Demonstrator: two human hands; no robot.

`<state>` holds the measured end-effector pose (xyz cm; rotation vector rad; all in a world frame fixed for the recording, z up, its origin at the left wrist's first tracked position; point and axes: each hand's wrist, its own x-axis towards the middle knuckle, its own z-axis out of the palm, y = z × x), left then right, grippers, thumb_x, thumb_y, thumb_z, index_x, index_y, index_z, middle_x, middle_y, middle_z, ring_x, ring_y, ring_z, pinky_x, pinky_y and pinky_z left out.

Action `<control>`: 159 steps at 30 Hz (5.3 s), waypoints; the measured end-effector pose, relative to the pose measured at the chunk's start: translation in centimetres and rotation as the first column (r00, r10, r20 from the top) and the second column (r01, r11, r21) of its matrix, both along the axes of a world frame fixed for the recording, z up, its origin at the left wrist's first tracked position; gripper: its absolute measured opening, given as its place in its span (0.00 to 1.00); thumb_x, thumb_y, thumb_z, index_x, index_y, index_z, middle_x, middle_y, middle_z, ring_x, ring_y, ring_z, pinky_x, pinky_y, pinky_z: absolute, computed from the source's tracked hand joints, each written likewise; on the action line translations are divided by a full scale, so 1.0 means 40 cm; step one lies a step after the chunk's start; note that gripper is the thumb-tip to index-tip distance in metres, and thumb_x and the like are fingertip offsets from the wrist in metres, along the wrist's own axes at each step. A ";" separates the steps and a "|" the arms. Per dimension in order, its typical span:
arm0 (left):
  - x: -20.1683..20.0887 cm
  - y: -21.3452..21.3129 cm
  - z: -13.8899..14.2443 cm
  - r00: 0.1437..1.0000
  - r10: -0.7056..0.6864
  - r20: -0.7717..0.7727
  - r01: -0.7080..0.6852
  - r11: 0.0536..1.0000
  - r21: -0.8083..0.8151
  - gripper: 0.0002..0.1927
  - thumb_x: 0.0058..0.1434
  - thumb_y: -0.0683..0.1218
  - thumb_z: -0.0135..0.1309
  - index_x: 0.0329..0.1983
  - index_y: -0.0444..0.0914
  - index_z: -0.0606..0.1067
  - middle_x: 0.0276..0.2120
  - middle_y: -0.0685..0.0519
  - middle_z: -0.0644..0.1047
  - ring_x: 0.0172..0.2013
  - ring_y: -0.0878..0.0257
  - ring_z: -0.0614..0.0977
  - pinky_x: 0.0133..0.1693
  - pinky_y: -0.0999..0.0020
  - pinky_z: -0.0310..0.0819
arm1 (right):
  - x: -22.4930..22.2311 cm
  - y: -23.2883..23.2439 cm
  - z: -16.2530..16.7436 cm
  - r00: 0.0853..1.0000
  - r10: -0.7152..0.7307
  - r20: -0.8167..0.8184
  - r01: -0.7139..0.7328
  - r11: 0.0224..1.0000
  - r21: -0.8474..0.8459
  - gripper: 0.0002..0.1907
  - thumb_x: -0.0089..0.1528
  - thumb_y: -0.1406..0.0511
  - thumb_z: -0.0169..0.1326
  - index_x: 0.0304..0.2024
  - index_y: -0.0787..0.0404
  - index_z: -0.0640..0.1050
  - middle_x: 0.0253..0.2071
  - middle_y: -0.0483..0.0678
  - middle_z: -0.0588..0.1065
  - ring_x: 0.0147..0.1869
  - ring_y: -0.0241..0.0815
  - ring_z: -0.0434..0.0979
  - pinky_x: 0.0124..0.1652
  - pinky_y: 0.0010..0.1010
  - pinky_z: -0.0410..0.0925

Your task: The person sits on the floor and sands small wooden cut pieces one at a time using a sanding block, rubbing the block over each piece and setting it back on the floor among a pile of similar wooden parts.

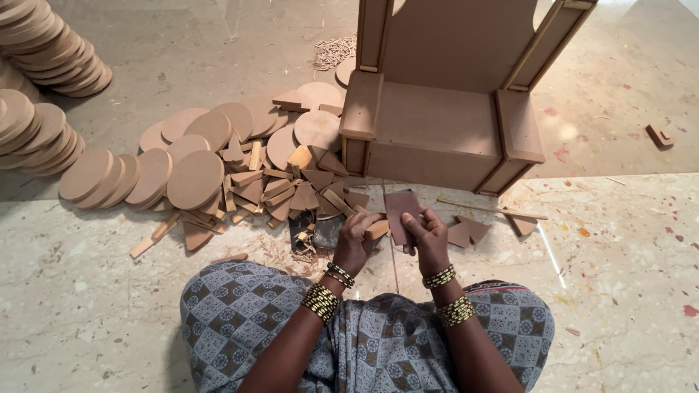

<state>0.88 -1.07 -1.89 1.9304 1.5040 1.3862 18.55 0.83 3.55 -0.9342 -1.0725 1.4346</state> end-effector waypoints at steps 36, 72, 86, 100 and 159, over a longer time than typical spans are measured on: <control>0.014 0.002 0.020 0.999 0.006 0.048 -0.004 0.999 -0.033 0.14 0.56 0.36 0.59 0.46 0.35 0.80 0.44 0.49 0.82 0.45 0.56 0.85 0.46 0.64 0.83 | -0.047 -0.051 -0.015 0.999 0.018 0.030 -0.022 0.988 0.150 0.17 0.66 0.66 0.58 0.55 0.67 0.74 0.30 0.45 0.77 0.21 0.28 0.70 0.18 0.18 0.62; -0.118 -0.027 0.152 0.585 -0.205 0.785 0.640 0.711 -0.291 0.23 0.61 0.56 0.60 0.52 0.38 0.74 0.42 0.48 0.82 0.44 0.59 0.85 0.44 0.57 0.85 | 0.004 -0.008 0.002 0.970 0.186 -0.158 -0.164 0.976 0.146 0.11 0.65 0.66 0.55 0.48 0.65 0.78 0.36 0.47 0.79 0.32 0.33 0.78 0.29 0.24 0.70; -0.131 -0.083 0.186 0.213 0.022 0.977 0.523 0.842 -0.133 0.24 0.68 0.59 0.47 0.62 0.45 0.66 0.53 0.49 0.76 0.52 0.56 0.81 0.47 0.59 0.83 | -0.129 -0.044 0.065 0.997 -0.061 -0.048 0.058 0.996 -0.068 0.14 0.66 0.65 0.57 0.50 0.70 0.76 0.35 0.47 0.79 0.31 0.32 0.77 0.28 0.23 0.70; -0.110 -0.075 0.148 0.911 0.030 0.411 0.047 0.983 -0.175 0.45 0.57 0.43 0.64 0.74 0.40 0.53 0.47 0.50 0.83 0.48 0.61 0.85 0.48 0.68 0.81 | -0.182 -0.098 0.134 0.994 -0.053 0.100 0.051 0.998 0.027 0.29 0.63 0.65 0.58 0.66 0.65 0.69 0.38 0.48 0.80 0.28 0.28 0.76 0.21 0.17 0.66; -0.090 -0.051 0.130 0.989 -0.058 0.138 0.060 0.998 -0.011 0.17 0.55 0.42 0.64 0.44 0.32 0.72 0.40 0.45 0.79 0.39 0.52 0.85 0.41 0.62 0.84 | -0.195 -0.148 0.169 0.993 -0.079 0.082 0.061 0.976 0.209 0.26 0.66 0.66 0.56 0.67 0.66 0.68 0.36 0.46 0.78 0.24 0.24 0.69 0.19 0.15 0.61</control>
